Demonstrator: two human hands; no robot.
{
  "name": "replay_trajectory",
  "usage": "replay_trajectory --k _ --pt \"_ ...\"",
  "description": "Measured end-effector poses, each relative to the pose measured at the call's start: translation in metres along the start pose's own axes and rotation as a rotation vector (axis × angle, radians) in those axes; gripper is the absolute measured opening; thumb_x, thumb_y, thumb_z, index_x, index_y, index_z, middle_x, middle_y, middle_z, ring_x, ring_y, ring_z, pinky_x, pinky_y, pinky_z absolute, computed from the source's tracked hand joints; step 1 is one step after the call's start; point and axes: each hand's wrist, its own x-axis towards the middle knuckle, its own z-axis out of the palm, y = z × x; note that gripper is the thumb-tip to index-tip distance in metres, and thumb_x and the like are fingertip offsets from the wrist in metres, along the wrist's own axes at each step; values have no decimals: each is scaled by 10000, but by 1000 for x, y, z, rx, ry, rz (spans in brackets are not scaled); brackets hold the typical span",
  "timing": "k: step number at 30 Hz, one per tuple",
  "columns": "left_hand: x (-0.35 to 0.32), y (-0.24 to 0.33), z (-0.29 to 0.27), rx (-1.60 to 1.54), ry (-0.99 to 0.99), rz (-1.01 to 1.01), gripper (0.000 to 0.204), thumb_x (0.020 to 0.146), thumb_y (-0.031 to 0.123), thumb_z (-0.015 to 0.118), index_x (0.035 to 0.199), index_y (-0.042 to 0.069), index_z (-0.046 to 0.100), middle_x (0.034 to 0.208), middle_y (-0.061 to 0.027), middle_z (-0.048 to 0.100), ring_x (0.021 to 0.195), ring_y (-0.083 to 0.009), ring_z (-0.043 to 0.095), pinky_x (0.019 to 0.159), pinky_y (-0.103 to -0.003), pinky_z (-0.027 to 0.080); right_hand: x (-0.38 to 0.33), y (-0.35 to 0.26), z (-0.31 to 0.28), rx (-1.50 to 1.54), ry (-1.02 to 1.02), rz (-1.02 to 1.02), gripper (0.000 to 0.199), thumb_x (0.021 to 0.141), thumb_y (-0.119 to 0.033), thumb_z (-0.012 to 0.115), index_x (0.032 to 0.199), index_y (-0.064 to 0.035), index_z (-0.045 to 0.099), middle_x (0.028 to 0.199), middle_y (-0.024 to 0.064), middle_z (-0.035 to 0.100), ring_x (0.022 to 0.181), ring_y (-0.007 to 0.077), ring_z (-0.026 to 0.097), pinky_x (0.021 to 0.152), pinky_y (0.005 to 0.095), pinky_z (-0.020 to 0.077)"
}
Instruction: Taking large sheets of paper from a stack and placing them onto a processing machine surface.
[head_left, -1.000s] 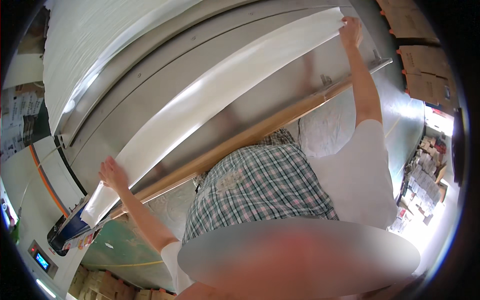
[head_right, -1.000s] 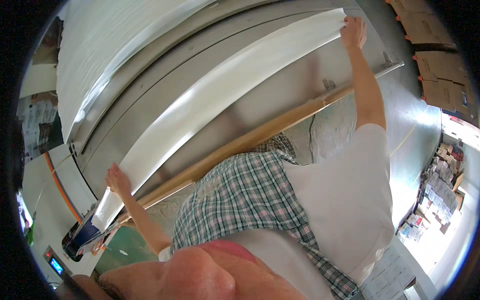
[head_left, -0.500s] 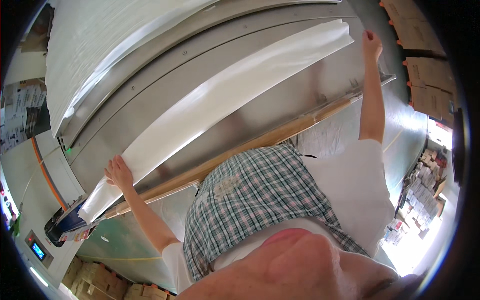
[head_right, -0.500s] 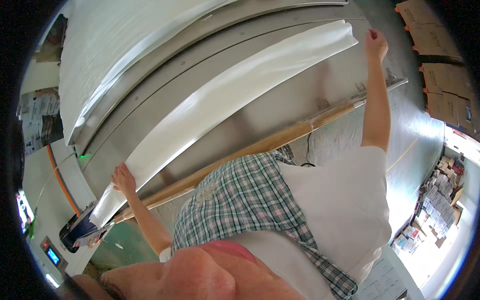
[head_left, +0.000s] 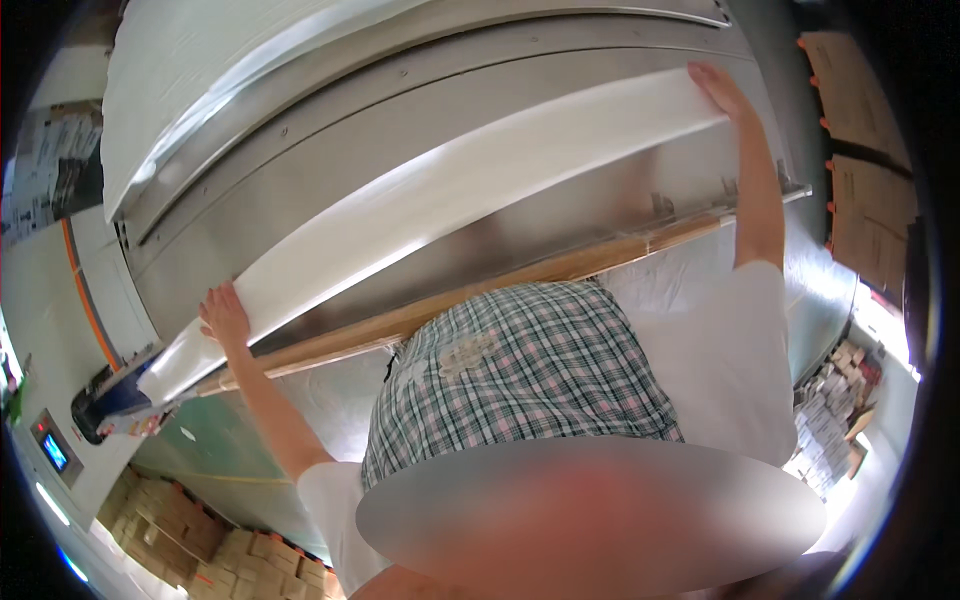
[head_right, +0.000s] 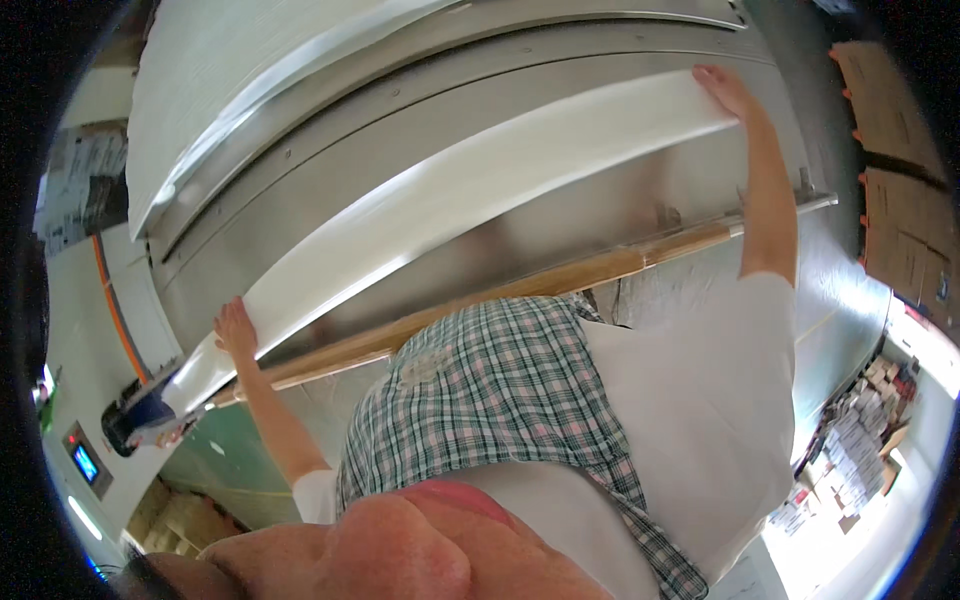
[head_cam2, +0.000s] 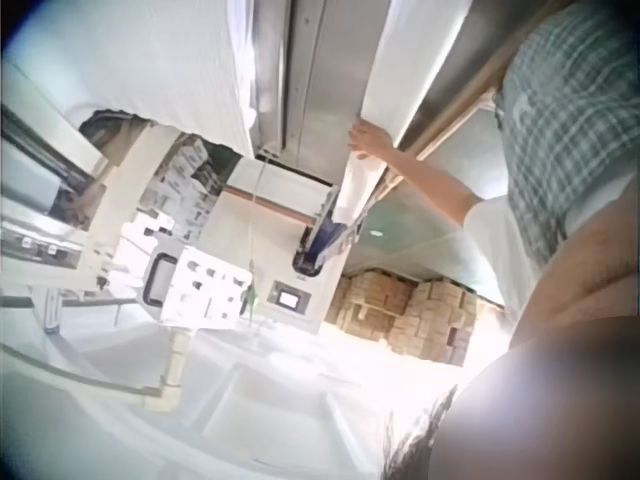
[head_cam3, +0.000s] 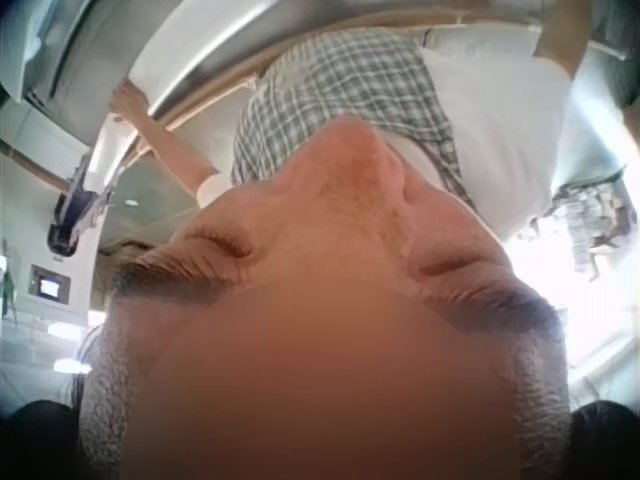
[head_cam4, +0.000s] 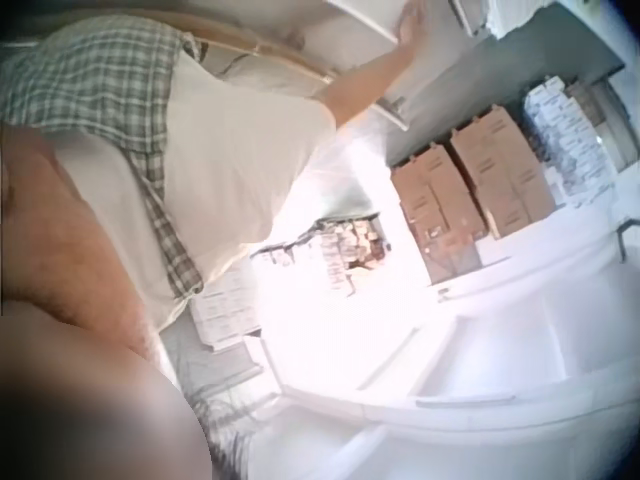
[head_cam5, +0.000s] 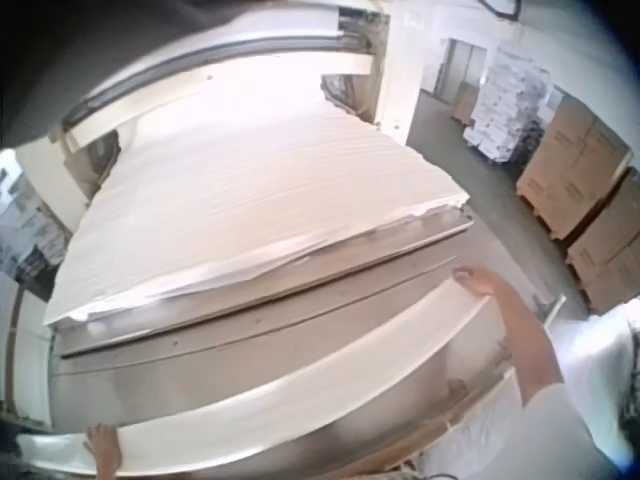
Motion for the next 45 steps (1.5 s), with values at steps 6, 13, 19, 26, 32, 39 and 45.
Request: replay_trajectory --k 6,13,19,26,32,39,45 --pt "13 -173 56 -10 144 198 513 893 507 260 1293 210 384 1388 -140 263 1281 -374 190 974 -613 165 -90 -116 64 -8 -561 -109 451 715 -197 674 1132 -90 541 845 20 558 765 111 501 711 255 426" --pt "-30 -53 -1 -190 65 -215 563 866 570 250 1331 261 319 1427 -138 167 1312 -358 122 962 -606 181 -118 -193 118 -252 -879 -24 629 581 -166 754 1150 -68 505 923 58 545 839 161 510 764 292 433" --pt "-29 -61 -1 -169 77 -225 564 860 577 259 1329 269 322 1428 -122 175 1312 -342 134 975 -591 168 -127 -269 189 55 -1090 -577 354 722 -130 632 1048 -27 541 1003 66 544 925 196 520 813 304 422" --pt "-27 -59 6 -187 61 -235 560 859 578 263 1326 276 327 1428 -116 179 1313 -336 132 982 -583 161 -138 -302 260 -214 -1010 -609 314 881 -285 444 900 1 574 832 125 555 800 279 516 724 370 403" --pt "-32 -49 -1 -182 65 -254 564 858 583 262 1325 275 330 1428 -116 177 1316 -328 129 980 -588 156 -149 -289 256 -249 -884 -810 348 884 -324 428 893 -15 587 845 138 548 823 277 514 741 361 404" --pt "-28 -55 7 -185 65 -273 559 859 576 262 1323 273 332 1432 -123 161 1321 -320 111 982 -593 145 -139 -292 234 -164 -1253 -308 323 858 -297 471 1053 -47 530 1035 112 532 892 253 511 811 335 398" --pt "-13 -67 20 -65 -6 -298 547 863 561 291 1321 263 313 1425 -149 154 1308 -360 120 955 -643 176 -105 -218 178 193 -1453 -155 861 644 -511 690 1283 -47 347 1223 121 449 1111 227 431 956 358 329"
